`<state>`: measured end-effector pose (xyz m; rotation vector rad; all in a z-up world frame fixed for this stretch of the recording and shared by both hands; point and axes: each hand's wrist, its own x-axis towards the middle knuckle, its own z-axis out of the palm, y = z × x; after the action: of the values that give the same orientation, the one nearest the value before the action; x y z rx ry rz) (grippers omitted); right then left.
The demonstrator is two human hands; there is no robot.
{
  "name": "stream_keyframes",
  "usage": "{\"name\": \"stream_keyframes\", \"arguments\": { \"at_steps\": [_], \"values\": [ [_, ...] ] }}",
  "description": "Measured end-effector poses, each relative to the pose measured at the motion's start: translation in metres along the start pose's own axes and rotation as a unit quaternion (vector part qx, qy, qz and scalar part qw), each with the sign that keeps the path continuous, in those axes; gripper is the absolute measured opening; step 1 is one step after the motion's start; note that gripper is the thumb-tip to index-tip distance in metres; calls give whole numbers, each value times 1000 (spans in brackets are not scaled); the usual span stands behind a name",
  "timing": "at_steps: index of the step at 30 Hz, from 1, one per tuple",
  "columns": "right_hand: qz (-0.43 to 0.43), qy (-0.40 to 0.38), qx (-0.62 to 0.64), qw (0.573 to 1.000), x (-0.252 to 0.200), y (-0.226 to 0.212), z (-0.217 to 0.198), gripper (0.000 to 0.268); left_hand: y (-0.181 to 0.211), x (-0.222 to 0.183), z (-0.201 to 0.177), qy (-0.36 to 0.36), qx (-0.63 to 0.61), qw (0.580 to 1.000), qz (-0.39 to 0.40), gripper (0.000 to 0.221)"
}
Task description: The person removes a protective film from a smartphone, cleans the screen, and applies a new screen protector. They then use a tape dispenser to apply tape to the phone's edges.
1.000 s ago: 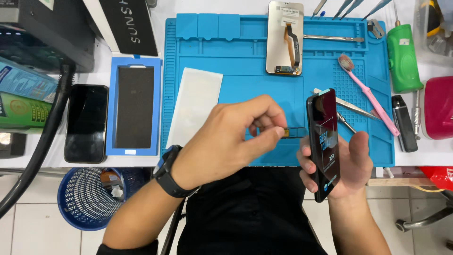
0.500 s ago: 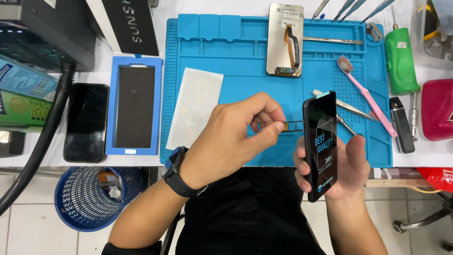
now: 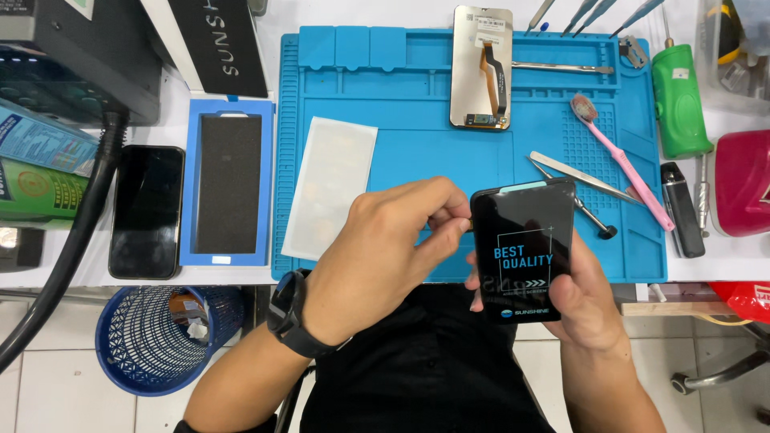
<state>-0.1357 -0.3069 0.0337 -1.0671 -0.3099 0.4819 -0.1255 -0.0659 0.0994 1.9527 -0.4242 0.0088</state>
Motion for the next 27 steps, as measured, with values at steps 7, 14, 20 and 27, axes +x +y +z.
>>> {"name": "stream_keyframes", "arguments": {
  "at_steps": [7,14,20,27],
  "values": [
    [22,-33,82,996,1,9,-6,93,1,-2,-1,7,-39,996,-80,19],
    [107,-132,227,959,7,15,-6,104,-22,-14,9,-48,-236,970,-24,40],
    [142,-119,131,974,23,-2,-8,100,-32,-23,9,31,-178,984,-5,32],
    [147,-164,-397,891,76,-26,-39,70,-40,-37,-10,-58,84,992,-79,98]
  ]
}}
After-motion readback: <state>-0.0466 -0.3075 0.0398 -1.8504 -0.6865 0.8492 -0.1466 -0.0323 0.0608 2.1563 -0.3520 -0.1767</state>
